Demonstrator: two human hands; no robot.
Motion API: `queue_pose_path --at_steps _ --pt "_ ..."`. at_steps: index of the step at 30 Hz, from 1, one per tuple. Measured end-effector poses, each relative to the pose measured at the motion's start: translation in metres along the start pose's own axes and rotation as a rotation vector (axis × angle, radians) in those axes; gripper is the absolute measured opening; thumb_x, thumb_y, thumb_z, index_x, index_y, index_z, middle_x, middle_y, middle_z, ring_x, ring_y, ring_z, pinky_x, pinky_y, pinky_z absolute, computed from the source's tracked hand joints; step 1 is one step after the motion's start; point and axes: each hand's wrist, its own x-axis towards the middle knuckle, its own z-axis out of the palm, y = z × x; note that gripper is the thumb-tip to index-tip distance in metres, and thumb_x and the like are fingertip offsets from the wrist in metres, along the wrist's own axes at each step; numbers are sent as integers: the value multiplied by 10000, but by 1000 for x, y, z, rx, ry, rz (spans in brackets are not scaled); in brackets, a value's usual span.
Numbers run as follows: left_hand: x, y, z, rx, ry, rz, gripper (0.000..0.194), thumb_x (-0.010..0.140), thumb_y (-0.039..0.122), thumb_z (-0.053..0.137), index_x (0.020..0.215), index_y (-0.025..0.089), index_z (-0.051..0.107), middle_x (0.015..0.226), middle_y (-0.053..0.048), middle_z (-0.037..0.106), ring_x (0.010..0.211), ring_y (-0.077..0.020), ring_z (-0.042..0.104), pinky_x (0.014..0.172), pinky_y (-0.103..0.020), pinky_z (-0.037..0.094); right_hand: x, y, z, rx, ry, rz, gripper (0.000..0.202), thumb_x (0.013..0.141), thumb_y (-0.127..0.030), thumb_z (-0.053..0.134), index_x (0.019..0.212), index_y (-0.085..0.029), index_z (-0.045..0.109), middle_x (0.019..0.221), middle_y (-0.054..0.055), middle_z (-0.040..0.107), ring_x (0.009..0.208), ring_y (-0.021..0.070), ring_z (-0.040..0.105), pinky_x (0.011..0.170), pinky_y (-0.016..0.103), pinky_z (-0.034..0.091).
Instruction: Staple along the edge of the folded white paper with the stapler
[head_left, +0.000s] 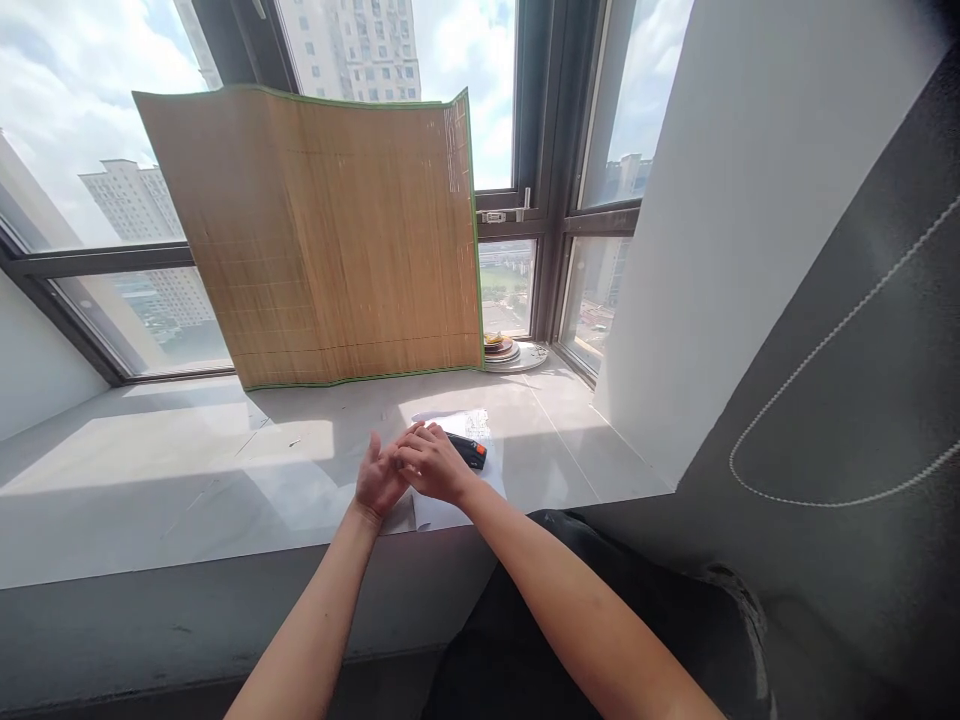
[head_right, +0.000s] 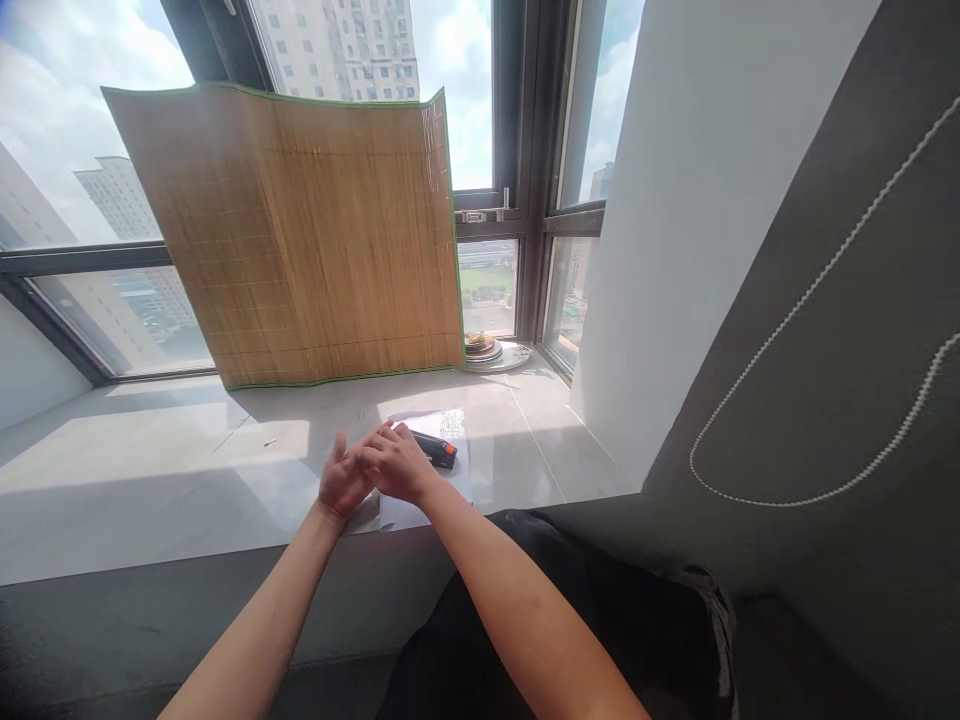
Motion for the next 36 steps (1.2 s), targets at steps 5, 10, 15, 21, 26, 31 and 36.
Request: queue_pose_path --at_steps 5,10,15,21,26,31,36 --pt "3 2 0 -44 36 30 682 1059 606 373 1463 94 572 1316 -224 676 1285 -336 627 1073 -495 506 -3 8 -14 77 147 68 63 973 -223 645 1005 -218 699 1175 62 722 1094 236 566 990 392 367" --pt "6 9 -13 -219 166 335 383 1070 405 405 967 154 676 866 -86 664 772 -175 655 769 -333 530 -30 71 -46 -2 402 515 96 995 -227 596 952 -211 681 1187 82 690 1130 252 546 971 381 375" --pt "2 12 -24 -264 163 520 381 1032 299 401 663 206 429 640 6 443 554 -123 454 632 -299 418 -56 158 -50 -109 202 956 89 908 -166 610 872 -205 681 1072 99 691 1094 286 536 891 375 385" --pt "3 10 -23 -203 175 486 312 974 218 460 668 212 399 637 17 393 552 -120 438 607 -297 404 -50 198 -10 -182 89 1075 148 950 -207 600 1029 -226 724 1173 92 680 1202 267 526 932 370 383" --pt "4 10 -23 -178 177 494 308 964 195 473 663 214 410 624 19 388 546 -118 436 602 -296 415 -56 209 6 -153 -45 1140 165 955 -243 611 959 -224 775 1165 112 687 1210 291 542 957 385 390" --pt "3 11 -23 -201 164 482 320 946 169 468 645 212 368 596 33 350 511 -104 402 578 -285 390 -64 189 -2 -190 40 1164 312 986 -216 535 1255 -218 693 1291 138 646 1246 282 552 960 348 419" --pt "5 11 -27 -213 185 464 288 936 150 437 659 213 385 590 34 361 492 -105 401 560 -272 376 -72 159 -9 -172 27 1313 201 937 -149 526 1040 -166 698 1108 165 681 998 278 655 816 352 453"
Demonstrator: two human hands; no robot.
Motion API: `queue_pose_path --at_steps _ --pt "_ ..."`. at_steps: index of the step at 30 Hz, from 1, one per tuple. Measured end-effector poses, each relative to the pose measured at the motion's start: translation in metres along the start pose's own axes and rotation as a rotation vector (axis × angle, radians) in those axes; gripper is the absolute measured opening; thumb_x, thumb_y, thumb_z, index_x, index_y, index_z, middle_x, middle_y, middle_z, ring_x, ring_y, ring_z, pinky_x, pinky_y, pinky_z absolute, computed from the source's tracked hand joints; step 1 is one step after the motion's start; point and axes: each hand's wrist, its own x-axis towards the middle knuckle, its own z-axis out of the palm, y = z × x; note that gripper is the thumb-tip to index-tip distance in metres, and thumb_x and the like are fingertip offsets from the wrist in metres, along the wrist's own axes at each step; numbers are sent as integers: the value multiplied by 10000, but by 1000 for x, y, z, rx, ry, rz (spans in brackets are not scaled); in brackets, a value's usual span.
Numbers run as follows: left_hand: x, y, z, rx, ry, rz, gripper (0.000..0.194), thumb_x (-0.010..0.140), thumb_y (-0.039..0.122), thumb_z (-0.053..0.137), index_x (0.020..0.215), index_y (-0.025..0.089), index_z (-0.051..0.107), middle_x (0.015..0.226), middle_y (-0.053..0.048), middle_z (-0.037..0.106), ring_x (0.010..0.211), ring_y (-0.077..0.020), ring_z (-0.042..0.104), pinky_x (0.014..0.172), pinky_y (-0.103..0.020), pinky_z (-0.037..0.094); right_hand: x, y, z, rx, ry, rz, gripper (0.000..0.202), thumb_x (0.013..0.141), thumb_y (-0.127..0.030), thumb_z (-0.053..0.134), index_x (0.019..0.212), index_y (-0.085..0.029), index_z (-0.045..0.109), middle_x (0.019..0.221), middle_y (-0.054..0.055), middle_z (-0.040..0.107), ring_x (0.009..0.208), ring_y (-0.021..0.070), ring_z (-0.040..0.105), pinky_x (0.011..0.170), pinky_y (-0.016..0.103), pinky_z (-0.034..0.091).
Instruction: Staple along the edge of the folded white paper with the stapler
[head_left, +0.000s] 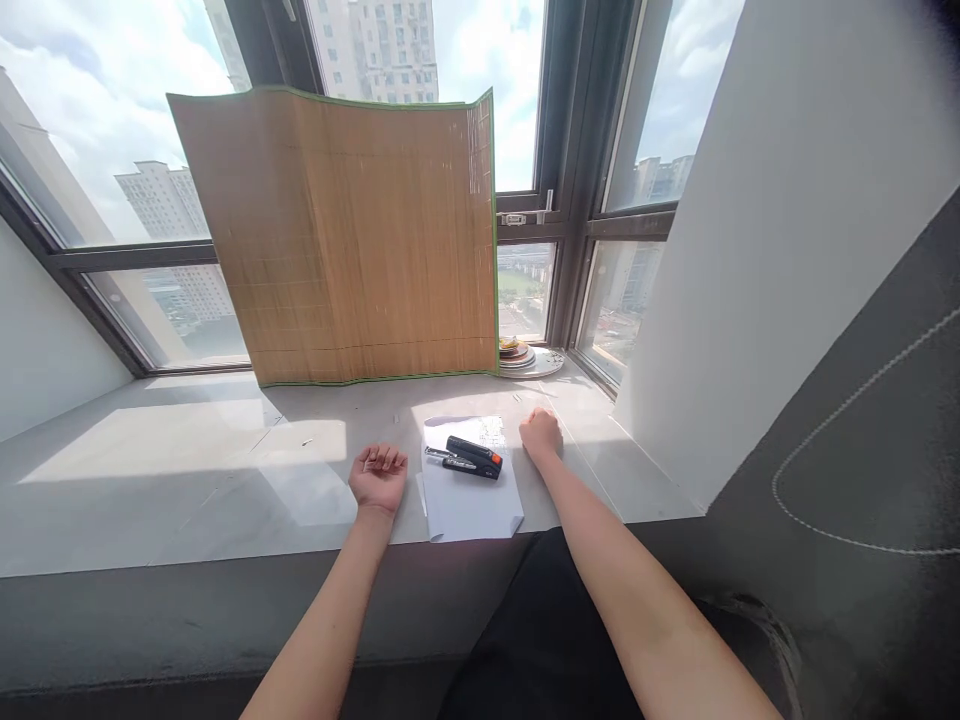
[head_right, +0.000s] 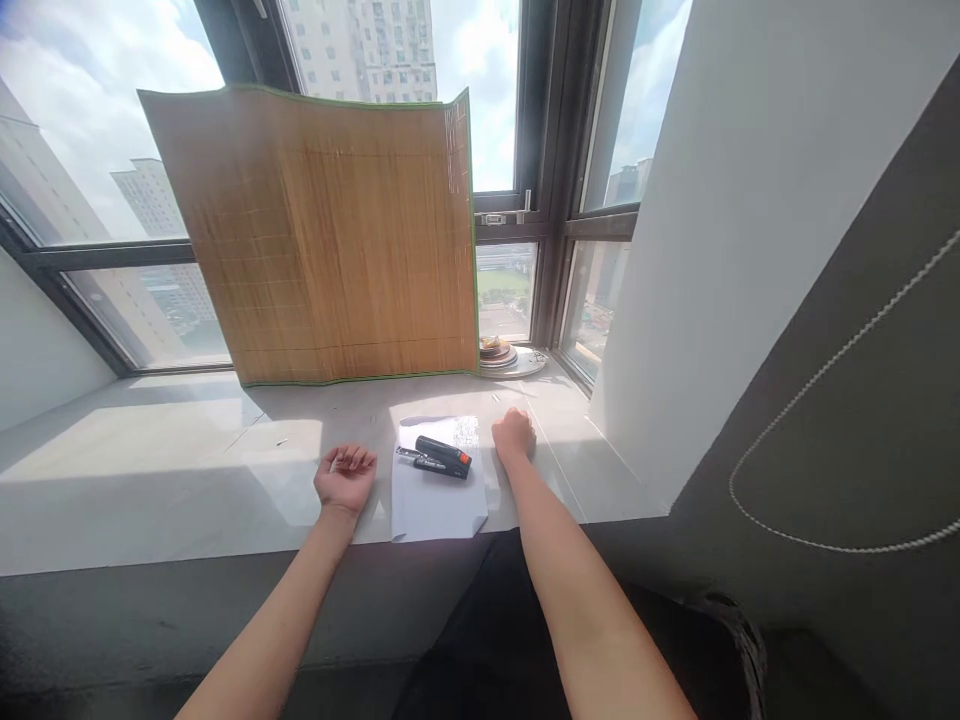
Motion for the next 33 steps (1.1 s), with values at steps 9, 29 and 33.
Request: queue_pose_path --at_steps 9,29,33 --pt "61 4 -5 742 209 149 288 915 85 501 676 240 540 679 -47 508 818 -248 643 698 -258 473 -5 3 6 -45 -40 -89 158 927 -142 533 988 -185 672 1057 142 701 1107 289 638 909 386 435" --pt "28 -11 -14 1433 16 461 139 960 154 580 1041 217 674 1119 -140 709 1134 -306 669 867 -334 539 -21 -21 -10 -2 -138 -115 166 894 -77 567 987 -148 685 1060 178 707 1138 324 627 913 403 415" --pt "25 -15 -15 1983 -244 640 232 1026 241 457 1124 194 661 1099 -139 724 930 -272 704 760 -341 525 -42 -52 -22 114 -191 -237 136 941 -155 555 979 -204 677 1027 80 723 1016 221 657 804 296 434"
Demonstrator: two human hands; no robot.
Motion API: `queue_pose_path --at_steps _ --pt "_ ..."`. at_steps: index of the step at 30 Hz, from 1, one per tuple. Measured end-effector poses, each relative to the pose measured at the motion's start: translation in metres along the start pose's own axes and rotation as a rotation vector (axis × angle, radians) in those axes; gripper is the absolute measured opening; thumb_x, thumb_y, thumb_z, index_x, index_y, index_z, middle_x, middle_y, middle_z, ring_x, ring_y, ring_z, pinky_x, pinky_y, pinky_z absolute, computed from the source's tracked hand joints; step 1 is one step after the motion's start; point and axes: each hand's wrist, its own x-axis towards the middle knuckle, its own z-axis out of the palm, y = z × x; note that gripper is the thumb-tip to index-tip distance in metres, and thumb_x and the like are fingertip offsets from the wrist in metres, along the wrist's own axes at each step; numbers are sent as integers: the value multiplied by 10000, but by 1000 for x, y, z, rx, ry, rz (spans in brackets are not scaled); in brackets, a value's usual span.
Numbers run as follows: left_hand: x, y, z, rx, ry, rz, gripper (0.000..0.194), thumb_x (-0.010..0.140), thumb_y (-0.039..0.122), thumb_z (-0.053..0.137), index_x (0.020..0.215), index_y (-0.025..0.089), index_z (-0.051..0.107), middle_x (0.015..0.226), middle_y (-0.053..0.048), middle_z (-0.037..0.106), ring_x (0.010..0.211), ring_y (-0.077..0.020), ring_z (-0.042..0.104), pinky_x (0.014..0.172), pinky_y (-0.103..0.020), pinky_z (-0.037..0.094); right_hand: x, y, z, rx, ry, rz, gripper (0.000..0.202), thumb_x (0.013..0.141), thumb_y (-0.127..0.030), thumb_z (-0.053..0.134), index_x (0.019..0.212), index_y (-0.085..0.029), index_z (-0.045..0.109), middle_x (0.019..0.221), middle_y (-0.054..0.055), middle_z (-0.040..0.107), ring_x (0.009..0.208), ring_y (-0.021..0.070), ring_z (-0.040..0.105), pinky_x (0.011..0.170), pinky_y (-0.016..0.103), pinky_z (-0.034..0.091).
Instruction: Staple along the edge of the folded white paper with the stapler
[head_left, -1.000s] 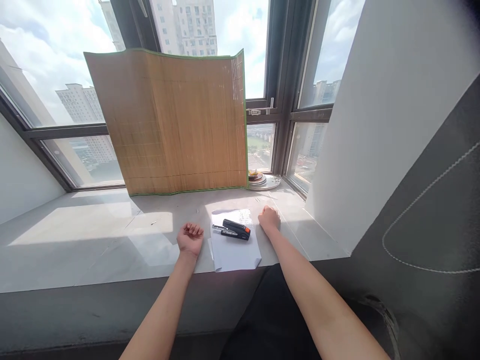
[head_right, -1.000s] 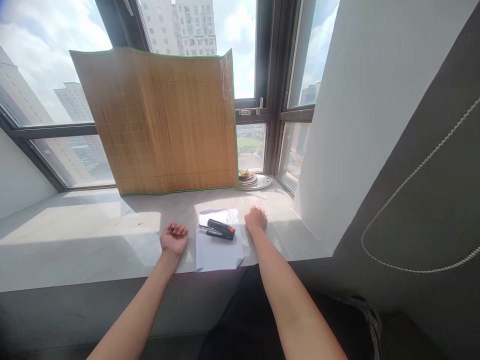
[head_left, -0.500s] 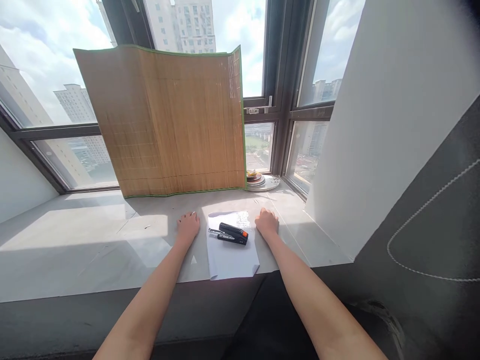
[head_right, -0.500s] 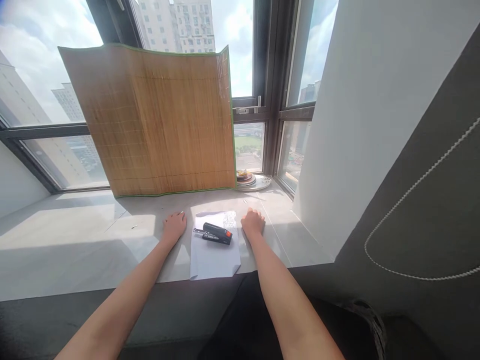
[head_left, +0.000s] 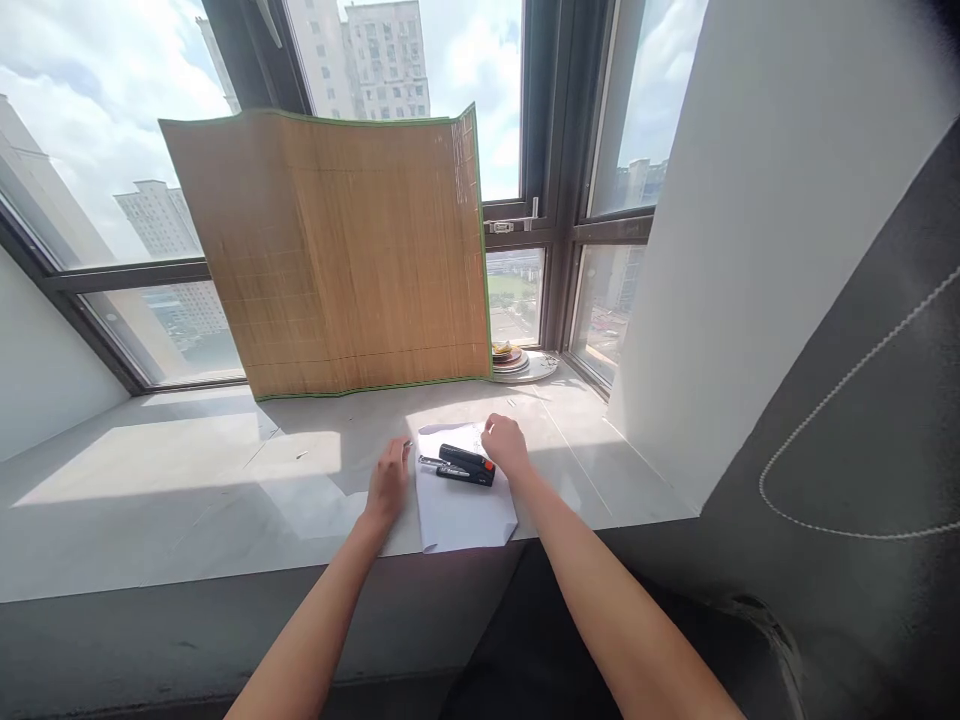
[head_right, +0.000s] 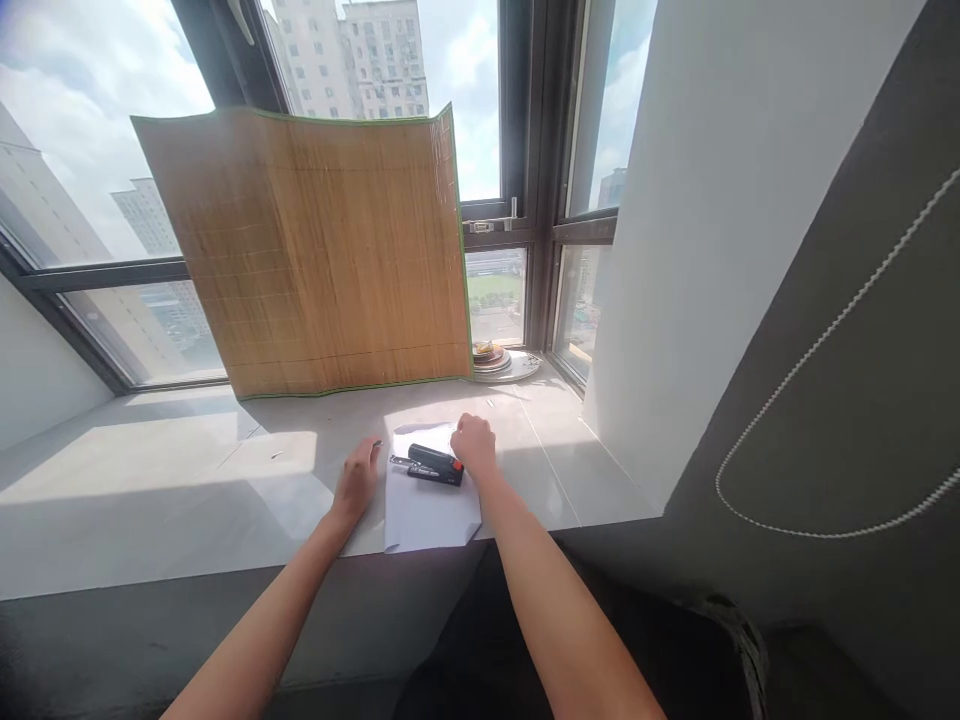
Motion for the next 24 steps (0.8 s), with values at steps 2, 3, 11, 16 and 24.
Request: queue_pose_path --at_steps 2,3,11,16,24 --pt "0 -3 0 79 -52 39 276 1058 268 401 1109 201 663 906 -78 714 741 -218 674 664 -295 480 -9 -12 -1 98 -10 -117 175 1015 -256 502 966 -226 666 967 35 716 926 174 654 766 264 436" --pt "0 -4 0 92 -66 46 288 1064 270 388 1119 205 663 834 -49 692 678 -197 646 634 -278 456 -14 -16 -2 149 -5 -166 216 1037 -308 484 941 -224 658 930 28 704 896 169 646 761 263 436" --pt "5 -4 -4 -45 -86 198 296 1038 244 412 1124 196 690 960 -66 718 762 -187 648 733 -293 495 -33 -10 6 137 -153 -479 447 809 -459 849 1111 -218 623 1071 58 663 1015 231 596 790 284 418" --pt "7 -8 -1 -94 -117 151 302 1044 321 452 1201 192 675 851 -32 702 634 -165 618 703 -300 495 -37 -21 8 -25 -240 -515 268 843 -173 717 1088 -214 616 1062 64 706 942 214 629 696 267 360" --pt "6 -9 -4 -137 -81 166 335 1061 409 440 1149 197 684 735 -3 651 645 -170 617 707 -290 495 -39 -21 -2 -70 -210 -486 245 855 -179 670 1091 -231 630 1101 59 732 963 220 657 672 271 343"
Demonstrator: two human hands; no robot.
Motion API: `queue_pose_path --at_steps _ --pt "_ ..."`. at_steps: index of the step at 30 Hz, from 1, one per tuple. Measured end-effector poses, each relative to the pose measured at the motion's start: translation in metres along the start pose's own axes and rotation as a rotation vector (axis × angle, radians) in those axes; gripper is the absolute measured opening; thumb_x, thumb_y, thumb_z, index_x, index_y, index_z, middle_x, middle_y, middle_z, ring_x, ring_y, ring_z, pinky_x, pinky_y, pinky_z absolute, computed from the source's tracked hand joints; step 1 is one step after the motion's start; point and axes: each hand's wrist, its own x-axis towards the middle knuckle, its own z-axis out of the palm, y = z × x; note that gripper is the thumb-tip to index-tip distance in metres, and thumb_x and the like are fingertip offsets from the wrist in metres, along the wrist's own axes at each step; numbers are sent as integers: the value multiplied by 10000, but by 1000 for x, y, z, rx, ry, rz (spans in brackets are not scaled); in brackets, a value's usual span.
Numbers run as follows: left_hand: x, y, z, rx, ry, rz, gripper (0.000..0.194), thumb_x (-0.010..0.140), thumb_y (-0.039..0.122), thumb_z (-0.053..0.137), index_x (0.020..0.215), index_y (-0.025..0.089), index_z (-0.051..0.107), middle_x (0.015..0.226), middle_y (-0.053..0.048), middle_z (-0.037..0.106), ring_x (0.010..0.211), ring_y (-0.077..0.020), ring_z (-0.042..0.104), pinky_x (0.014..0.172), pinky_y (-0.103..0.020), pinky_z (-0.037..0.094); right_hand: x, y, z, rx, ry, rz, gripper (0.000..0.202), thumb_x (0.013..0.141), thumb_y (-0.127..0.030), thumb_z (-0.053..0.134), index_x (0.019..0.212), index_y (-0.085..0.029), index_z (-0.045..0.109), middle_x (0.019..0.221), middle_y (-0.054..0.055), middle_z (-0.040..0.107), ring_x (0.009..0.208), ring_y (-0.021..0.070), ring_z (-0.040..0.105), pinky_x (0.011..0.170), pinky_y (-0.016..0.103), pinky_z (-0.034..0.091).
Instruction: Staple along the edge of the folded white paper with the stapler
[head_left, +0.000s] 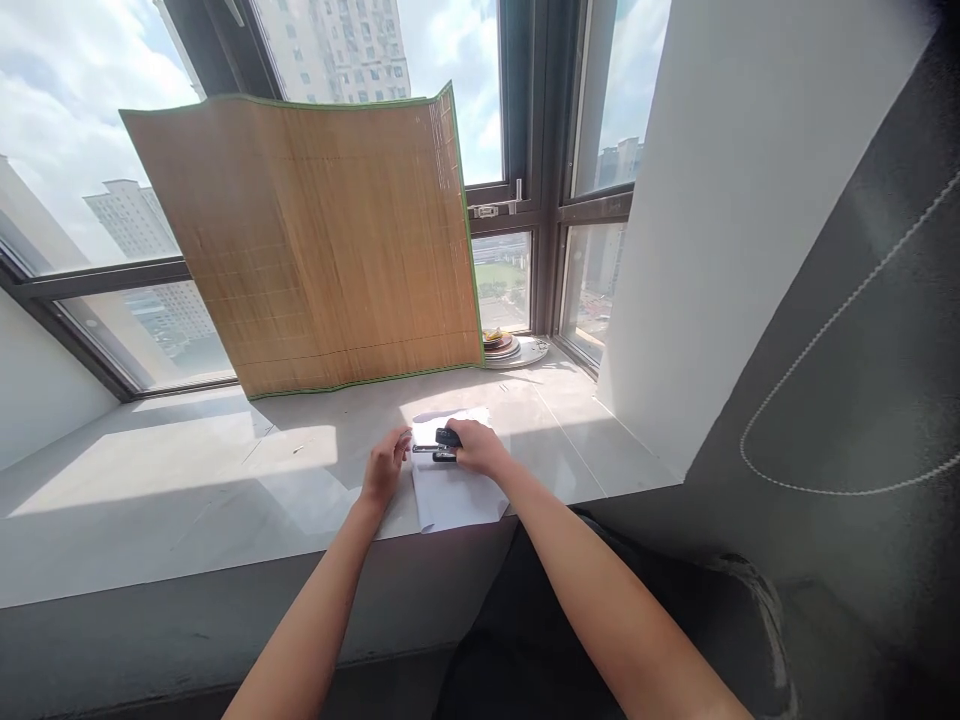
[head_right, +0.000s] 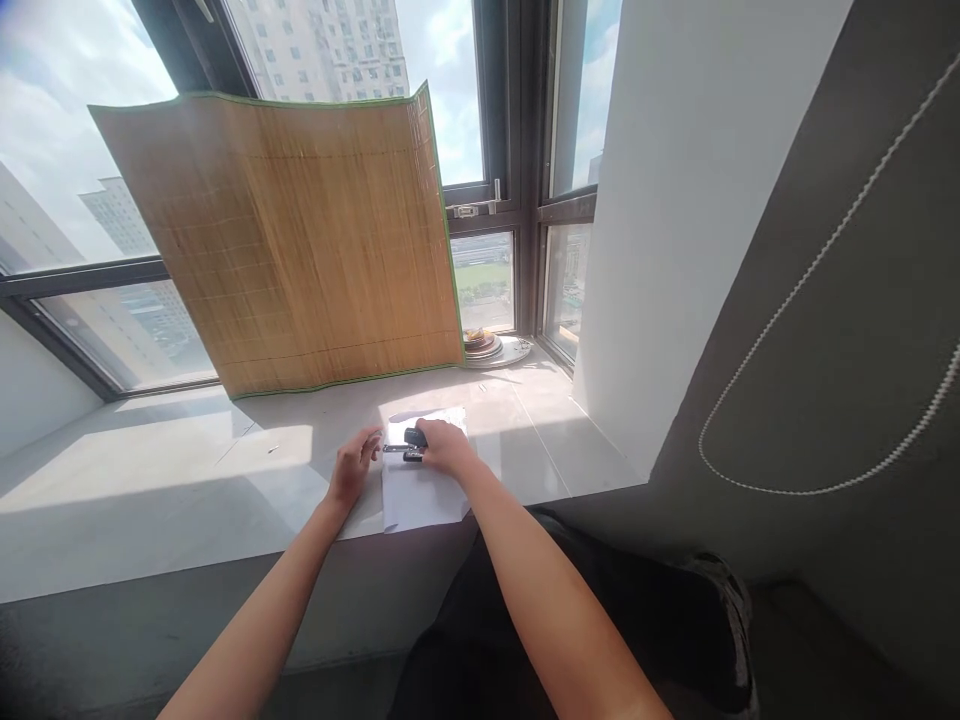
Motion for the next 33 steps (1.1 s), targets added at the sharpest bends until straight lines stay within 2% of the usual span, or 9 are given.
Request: queue_pose_path --at_steps 5,10,14,18,25,33 --pt "-1 0 -1 71 -51 10 344 1073 403 424 943 208 677 820 -45 697 737 -199 646 694 -294 470 -2 9 -2 -5 -48 -13 265 840 -172 676 1097 -229 642 1110 59 739 970 225 661 679 269 354" --pt "0 5 0 121 -163 71 255 1071 370 462 1032 224 668 980 -56 720 874 -220 655 733 -305 475 -2 9 -3 -38 -66 4 270 853 -187 665 1119 -225 640 1126 71 739 986 235 665 684 274 358" --pt "2 11 1 182 -255 185 221 1065 312 494 986 232 684 993 -63 682 991 -234 603 777 -309 480 -2 4 -4 -88 -81 -38 240 859 -181 646 1096 -221 637 1107 68 739 961 228 663 674 279 353" --pt "5 12 4 172 -296 231 134 1039 247 548 996 227 672 986 -57 656 968 -224 583 802 -321 488 -2 -1 -2 -133 -71 -82 205 875 -199 647 1079 -219 640 1090 72 738 956 230 660 676 280 358" --pt "5 11 5 104 -368 269 125 1036 286 568 1017 231 679 990 -56 656 957 -220 588 808 -328 499 -1 -5 -1 -112 -52 -79 169 888 -218 676 1054 -227 643 1053 80 738 923 245 668 676 288 371" --pt "5 7 6 32 -329 320 142 1015 340 628 1009 253 740 990 -61 682 944 -215 608 824 -328 517 -1 -2 -2 -123 -47 -103 151 883 -209 665 1033 -222 648 1029 72 736 900 235 653 677 292 346"
